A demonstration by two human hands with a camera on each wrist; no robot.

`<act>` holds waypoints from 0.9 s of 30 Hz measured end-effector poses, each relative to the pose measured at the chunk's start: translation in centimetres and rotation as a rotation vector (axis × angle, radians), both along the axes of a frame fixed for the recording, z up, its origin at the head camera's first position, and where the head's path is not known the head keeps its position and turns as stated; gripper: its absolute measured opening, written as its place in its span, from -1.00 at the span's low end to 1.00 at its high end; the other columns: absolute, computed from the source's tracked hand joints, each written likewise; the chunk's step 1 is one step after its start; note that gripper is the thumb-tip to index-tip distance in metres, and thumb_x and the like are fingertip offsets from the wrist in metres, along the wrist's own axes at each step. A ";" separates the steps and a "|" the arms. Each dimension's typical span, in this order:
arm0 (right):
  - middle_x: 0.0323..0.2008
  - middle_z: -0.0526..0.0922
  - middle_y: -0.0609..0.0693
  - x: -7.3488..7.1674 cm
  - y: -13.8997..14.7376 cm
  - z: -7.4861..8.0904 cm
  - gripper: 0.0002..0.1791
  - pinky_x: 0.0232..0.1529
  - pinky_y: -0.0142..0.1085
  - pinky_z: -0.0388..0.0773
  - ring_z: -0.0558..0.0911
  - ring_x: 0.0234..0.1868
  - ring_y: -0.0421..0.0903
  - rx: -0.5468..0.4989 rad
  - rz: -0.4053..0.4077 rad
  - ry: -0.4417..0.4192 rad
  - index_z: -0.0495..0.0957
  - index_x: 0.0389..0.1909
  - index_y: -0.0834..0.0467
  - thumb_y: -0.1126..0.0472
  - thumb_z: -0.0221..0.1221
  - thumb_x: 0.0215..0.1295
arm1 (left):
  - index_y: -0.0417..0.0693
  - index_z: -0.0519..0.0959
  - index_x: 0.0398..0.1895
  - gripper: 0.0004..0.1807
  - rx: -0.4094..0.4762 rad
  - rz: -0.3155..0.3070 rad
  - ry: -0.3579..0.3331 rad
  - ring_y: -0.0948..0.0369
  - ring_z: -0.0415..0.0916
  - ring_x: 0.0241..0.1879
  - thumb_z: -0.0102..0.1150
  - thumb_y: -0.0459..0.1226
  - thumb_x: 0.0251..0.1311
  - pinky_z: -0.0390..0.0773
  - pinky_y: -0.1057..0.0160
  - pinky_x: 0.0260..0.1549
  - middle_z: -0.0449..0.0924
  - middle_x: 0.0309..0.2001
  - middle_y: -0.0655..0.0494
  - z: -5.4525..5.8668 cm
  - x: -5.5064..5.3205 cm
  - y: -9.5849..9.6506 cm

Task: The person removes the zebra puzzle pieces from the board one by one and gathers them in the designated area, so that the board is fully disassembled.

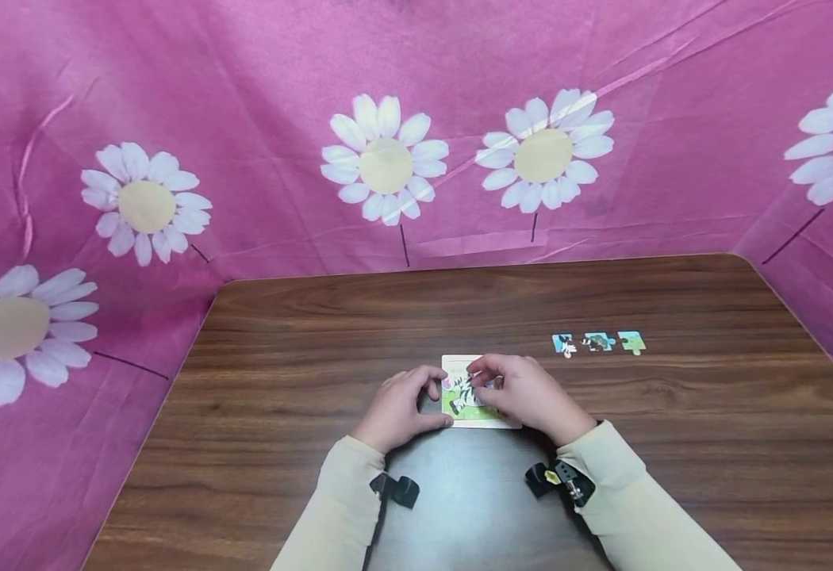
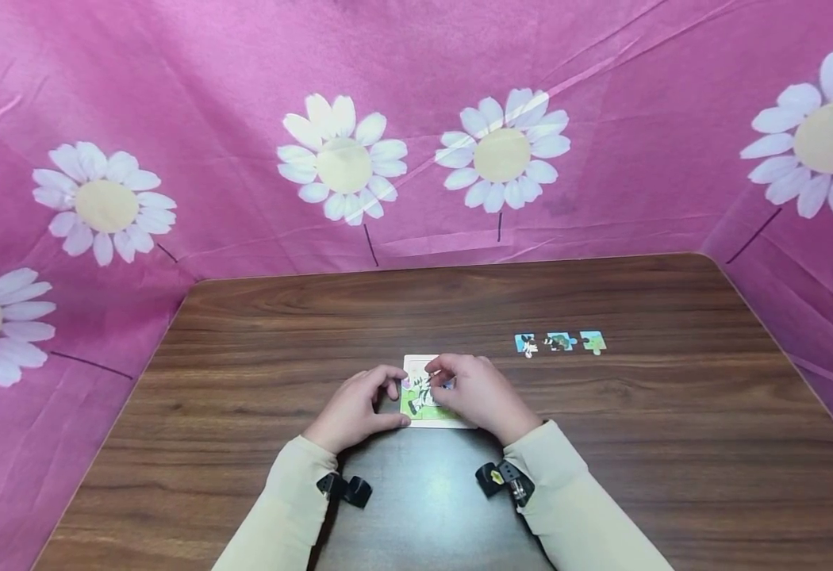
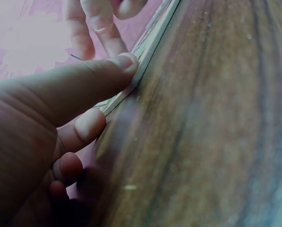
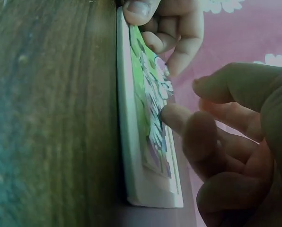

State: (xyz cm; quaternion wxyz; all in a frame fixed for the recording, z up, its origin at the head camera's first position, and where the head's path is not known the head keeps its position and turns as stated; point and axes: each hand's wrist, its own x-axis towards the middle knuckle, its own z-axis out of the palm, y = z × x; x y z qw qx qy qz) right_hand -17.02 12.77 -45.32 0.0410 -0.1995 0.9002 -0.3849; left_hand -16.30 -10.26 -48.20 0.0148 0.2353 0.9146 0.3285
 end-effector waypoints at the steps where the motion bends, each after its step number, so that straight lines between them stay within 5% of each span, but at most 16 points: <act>1: -0.32 0.74 -0.14 0.0 0.0 0.0 -0.76 -0.28 -0.28 0.51 0.62 -0.35 -0.25 0.004 0.003 0.004 0.67 -0.09 0.16 0.28 0.28 0.21 | 0.10 0.55 0.10 -0.37 -0.002 0.000 -0.001 0.34 0.44 -0.26 0.59 -0.07 -0.10 0.40 0.15 -0.01 0.53 -0.28 0.36 0.0 0.0 0.0; 8: -0.41 0.61 -0.22 0.0 -0.7 -0.5 -0.67 -0.35 -0.33 0.44 0.49 -0.45 -0.27 0.012 0.001 0.031 0.65 -0.06 0.16 0.32 0.29 0.10 | 0.09 0.55 0.08 -0.37 0.005 -0.010 0.007 0.34 0.44 -0.27 0.59 -0.08 -0.11 0.41 0.14 -0.03 0.53 -0.29 0.36 0.0 -0.1 0.0; 16: -0.42 0.55 -0.21 -0.4 -1.3 -1.4 -0.62 -0.19 -0.22 0.46 0.51 -0.34 -0.20 0.074 0.025 0.061 0.66 -0.07 0.12 0.40 0.31 0.02 | 0.16 0.54 0.08 -0.38 0.014 -0.010 -0.002 0.35 0.44 -0.28 0.59 -0.08 -0.10 0.41 0.15 -0.04 0.54 -0.29 0.34 0.1 0.0 -0.1; 27: -0.41 0.62 -0.16 -0.7 -1.2 -2.2 -0.69 -0.23 -0.24 0.47 0.52 -0.36 -0.23 0.040 0.040 0.132 0.70 -0.13 0.09 0.37 0.28 0.07 | 0.09 0.53 0.12 -0.34 0.009 -0.009 0.022 0.32 0.47 -0.25 0.59 -0.09 -0.11 0.42 0.13 -0.03 0.55 -0.30 0.34 0.1 0.0 0.0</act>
